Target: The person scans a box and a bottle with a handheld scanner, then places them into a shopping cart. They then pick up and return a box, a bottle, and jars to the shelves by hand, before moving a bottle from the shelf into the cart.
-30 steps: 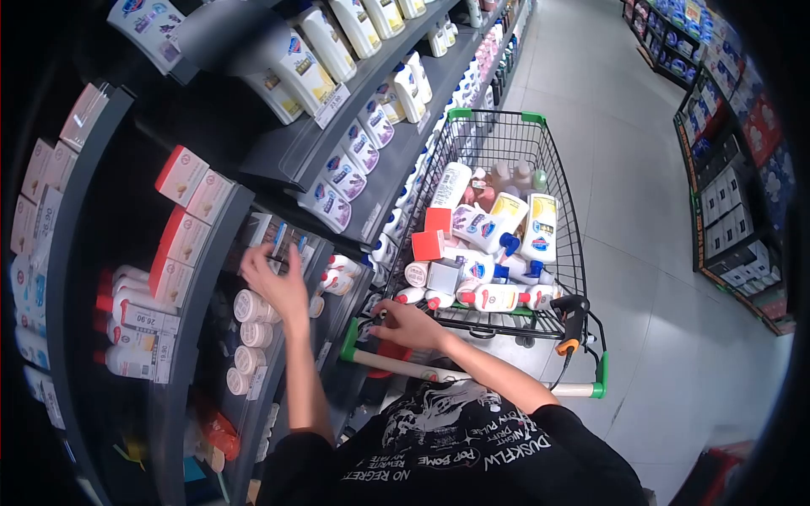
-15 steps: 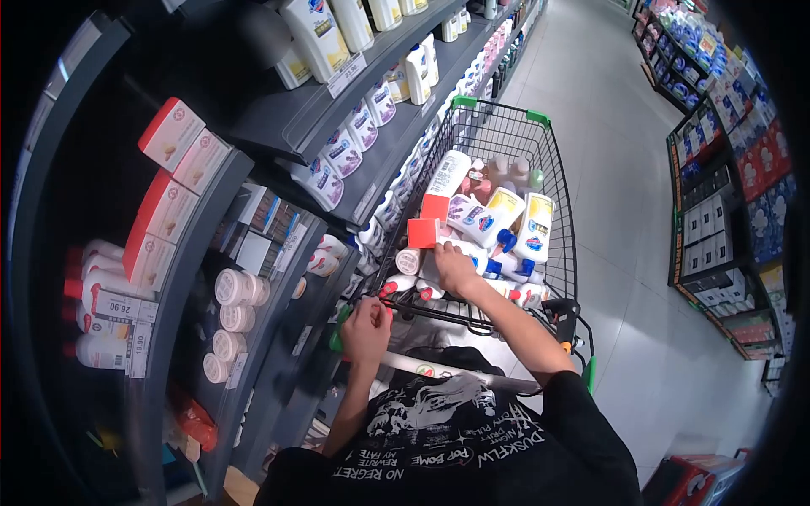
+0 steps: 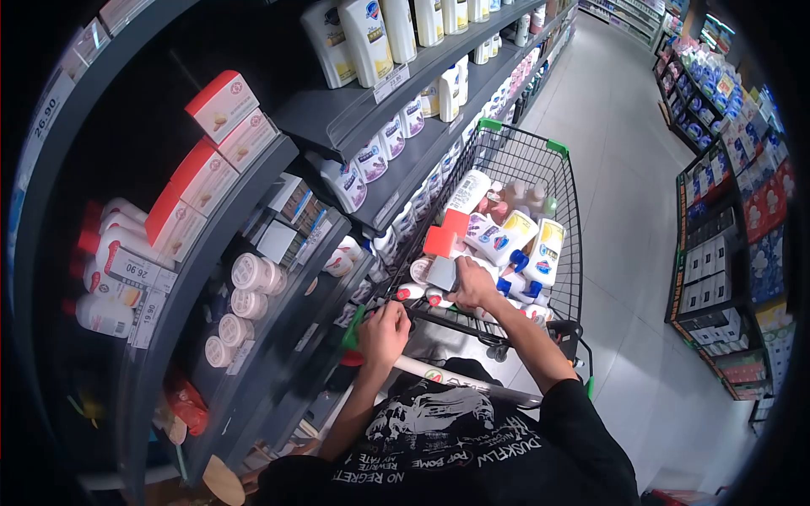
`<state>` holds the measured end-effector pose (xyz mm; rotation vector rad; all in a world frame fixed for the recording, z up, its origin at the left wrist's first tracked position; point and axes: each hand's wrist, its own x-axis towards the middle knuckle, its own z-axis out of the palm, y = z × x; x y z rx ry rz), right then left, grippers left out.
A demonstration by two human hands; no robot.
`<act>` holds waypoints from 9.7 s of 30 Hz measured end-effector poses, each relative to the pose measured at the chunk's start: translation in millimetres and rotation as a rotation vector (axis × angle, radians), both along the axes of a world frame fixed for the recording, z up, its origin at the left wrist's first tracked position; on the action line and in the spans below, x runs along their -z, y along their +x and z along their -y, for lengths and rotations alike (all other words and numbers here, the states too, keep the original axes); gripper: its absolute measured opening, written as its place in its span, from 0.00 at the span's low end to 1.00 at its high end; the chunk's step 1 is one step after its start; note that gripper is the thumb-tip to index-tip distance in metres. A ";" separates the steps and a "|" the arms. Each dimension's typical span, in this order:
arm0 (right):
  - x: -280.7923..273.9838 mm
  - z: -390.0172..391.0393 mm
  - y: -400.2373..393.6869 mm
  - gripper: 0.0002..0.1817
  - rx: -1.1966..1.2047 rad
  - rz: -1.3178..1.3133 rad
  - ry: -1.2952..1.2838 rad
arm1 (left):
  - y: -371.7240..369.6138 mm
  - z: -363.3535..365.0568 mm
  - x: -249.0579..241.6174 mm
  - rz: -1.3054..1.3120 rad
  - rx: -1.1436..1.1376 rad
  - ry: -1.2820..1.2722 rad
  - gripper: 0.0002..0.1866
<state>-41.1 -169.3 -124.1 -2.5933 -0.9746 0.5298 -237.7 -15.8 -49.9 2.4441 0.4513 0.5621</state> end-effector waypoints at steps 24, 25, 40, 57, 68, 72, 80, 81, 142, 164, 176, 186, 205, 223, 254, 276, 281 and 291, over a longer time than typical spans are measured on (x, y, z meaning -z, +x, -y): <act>-119.5 -56.3 -112.0 0.42 -0.008 0.104 0.825 | 1.5 -41.6 -41.6 0.042 -0.033 -0.798 0.39; -118.1 -57.6 -114.0 0.42 -0.021 0.100 0.817 | -1.0 -45.6 -38.4 0.049 -0.051 -0.785 0.39; -104.1 -58.5 -132.1 0.30 -0.177 0.020 0.845 | -14.8 -116.8 -163.2 0.210 -0.373 0.232 0.36; -93.7 -52.4 -132.0 0.30 -0.161 -0.073 0.768 | 16.3 -193.9 -131.0 0.062 -0.444 0.216 0.33; -94.0 -50.3 -132.4 0.28 -0.162 -0.122 0.747 | 6.1 -107.5 -112.6 0.483 -0.389 0.399 0.10; -90.8 -51.2 -129.5 0.26 -0.125 -0.145 0.723 | 4.1 -46.5 -62.8 0.398 -0.167 0.180 0.07; -76.5 -53.2 -120.7 0.24 -0.022 -0.109 0.753 | -0.2 6.7 -9.4 0.161 -0.156 -0.269 0.06; -77.1 -53.4 -118.0 0.24 -0.005 -0.107 0.764 | 0.3 3.7 -8.1 0.135 -0.164 -0.331 0.06; -100.0 -84.5 -131.3 0.38 0.056 -0.092 1.195 | -12.5 -70.2 -151.1 0.475 -0.043 -0.290 0.29; -90.0 -86.1 -140.9 0.23 -0.076 -0.144 0.809 | 16.2 -195.5 -328.3 0.307 -0.347 0.140 0.20; -82.6 -84.6 -137.9 0.21 -0.117 -0.076 0.842 | 27.3 -197.7 -319.2 0.296 -0.337 0.095 0.20; -91.7 -79.4 -133.7 0.21 -0.068 -0.210 0.866 | 15.6 -118.5 -284.6 0.761 -0.430 0.562 0.15; 14.9 -33.1 85.7 0.37 0.287 0.178 0.254 | 4.0 -14.8 -2.6 0.140 0.059 -0.055 0.05; 12.5 -37.2 85.7 0.42 0.319 0.232 0.514 | 4.8 -16.5 0.7 0.065 0.016 -0.059 0.06; -85.3 -71.3 -114.7 0.41 -0.071 0.036 1.174 | 6.4 -74.4 -106.0 0.302 -0.085 -0.481 0.30; -100.9 -63.9 -119.9 0.30 -0.047 0.065 1.091 | -46.0 -135.6 -365.5 0.166 -0.369 0.737 0.26; -98.2 -62.7 -117.9 0.29 -0.051 0.035 1.095 | -39.8 -136.7 -366.7 0.102 -0.447 0.621 0.25; -104.1 -59.2 -116.4 0.23 -0.085 0.047 1.092 | -25.4 -138.2 -370.0 0.049 -0.480 0.465 0.22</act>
